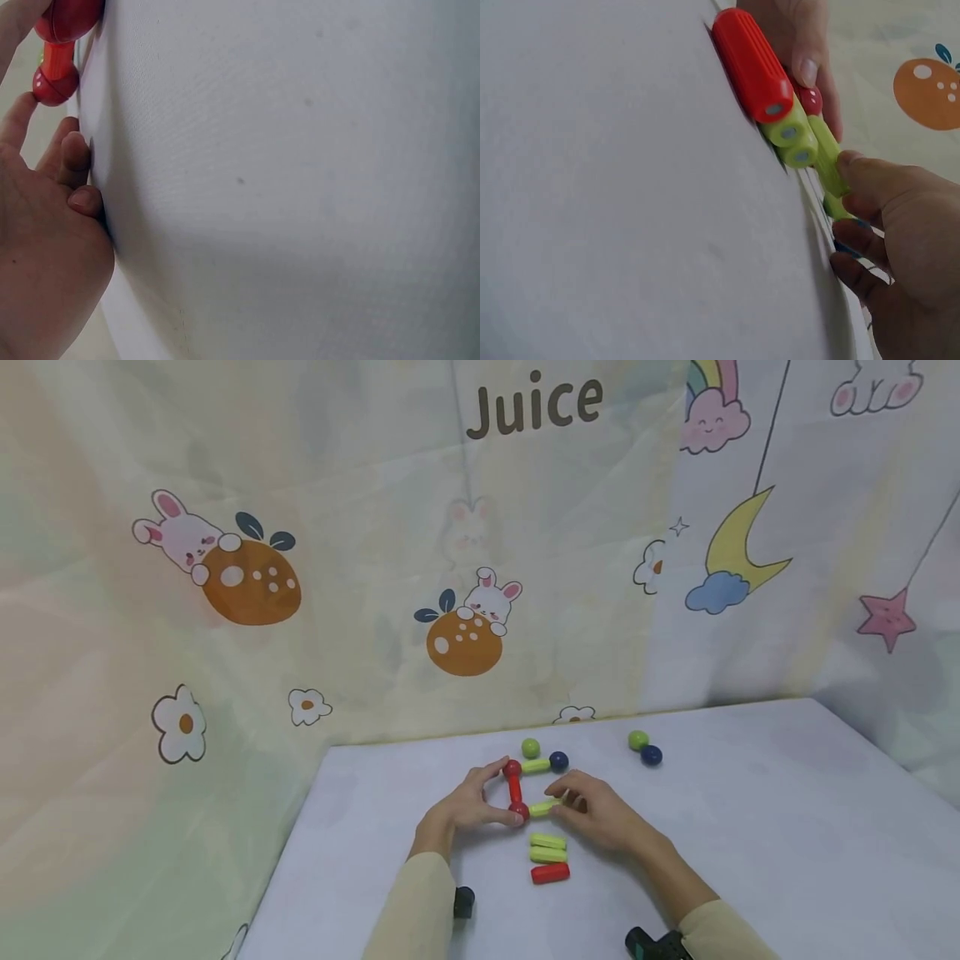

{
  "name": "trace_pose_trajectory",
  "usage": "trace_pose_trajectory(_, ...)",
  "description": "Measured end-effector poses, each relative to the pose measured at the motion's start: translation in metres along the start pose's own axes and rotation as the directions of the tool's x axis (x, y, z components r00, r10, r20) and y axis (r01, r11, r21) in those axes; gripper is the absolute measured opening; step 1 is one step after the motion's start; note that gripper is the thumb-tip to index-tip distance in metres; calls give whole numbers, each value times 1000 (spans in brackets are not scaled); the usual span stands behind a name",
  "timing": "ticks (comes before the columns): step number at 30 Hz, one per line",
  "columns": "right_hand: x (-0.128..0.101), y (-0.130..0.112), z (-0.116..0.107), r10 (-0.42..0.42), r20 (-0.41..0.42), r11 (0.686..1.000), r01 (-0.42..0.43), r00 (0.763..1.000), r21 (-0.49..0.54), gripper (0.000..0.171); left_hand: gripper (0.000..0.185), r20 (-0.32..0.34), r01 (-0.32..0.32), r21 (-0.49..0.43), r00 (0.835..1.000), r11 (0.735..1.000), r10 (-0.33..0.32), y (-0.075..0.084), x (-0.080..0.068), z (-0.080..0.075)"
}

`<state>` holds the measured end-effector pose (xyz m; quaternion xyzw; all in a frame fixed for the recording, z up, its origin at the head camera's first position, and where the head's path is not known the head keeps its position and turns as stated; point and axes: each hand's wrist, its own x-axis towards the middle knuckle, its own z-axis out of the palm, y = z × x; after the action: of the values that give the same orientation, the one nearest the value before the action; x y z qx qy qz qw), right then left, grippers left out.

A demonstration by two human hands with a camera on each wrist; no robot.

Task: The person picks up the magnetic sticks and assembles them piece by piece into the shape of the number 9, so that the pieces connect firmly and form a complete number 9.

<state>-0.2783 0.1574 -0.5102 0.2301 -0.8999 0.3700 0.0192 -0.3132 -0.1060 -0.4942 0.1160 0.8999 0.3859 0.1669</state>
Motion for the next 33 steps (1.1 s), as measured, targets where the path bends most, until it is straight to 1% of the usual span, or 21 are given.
trace_pose_trajectory(3,-1,4,-5,10,-35,1000,-10,999,-15,23,99,-2,1,3,1000,1000,-1,0,0,-1)
trace_pose_trajectory(7,-3,12,-11,13,-60,998,-16,998,-53,22,99,-2,1,2,1000,1000,-1,-1,-1,-1)
trace_pose_trajectory(10,-6,19,-17,-19,-110,994,7,994,-112,21,99,2,-7,-2,1000,1000,7,-3,-2,-2)
trace_pose_trajectory(14,-8,26,-26,-82,-196,981,44,977,-189,23,99,-2,-17,-6,1000,1000,17,-4,-3,-2)
trace_pose_trajectory(16,-9,28,-31,-81,-224,977,33,971,-210,24,99,-6,-20,-6,1000,1000,20,-4,-2,-2)
trace_pose_trajectory(19,-11,31,-40,-50,-257,970,-14,965,-243,27,99,-4,-17,-6,1000,1000,17,-4,-1,-2)
trace_pose_trajectory(22,-11,36,-48,-60,-290,964,-20,955,-265,30,99,-4,-15,-10,1000,1000,15,-4,-2,-2)
trace_pose_trajectory(24,-12,40,-53,-92,-313,960,0,945,-281,33,99,-5,-12,-12,1000,1000,12,-3,-2,-2)
trace_pose_trajectory(26,-14,45,-57,-115,-325,957,17,939,-290,33,99,-4,-9,-17,1000,1000,9,-2,-2,-1)
trace_pose_trajectory(33,-20,59,-70,-123,-336,955,19,934,-296,33,98,-1,-23,-24,1000,999,23,1,-1,1)
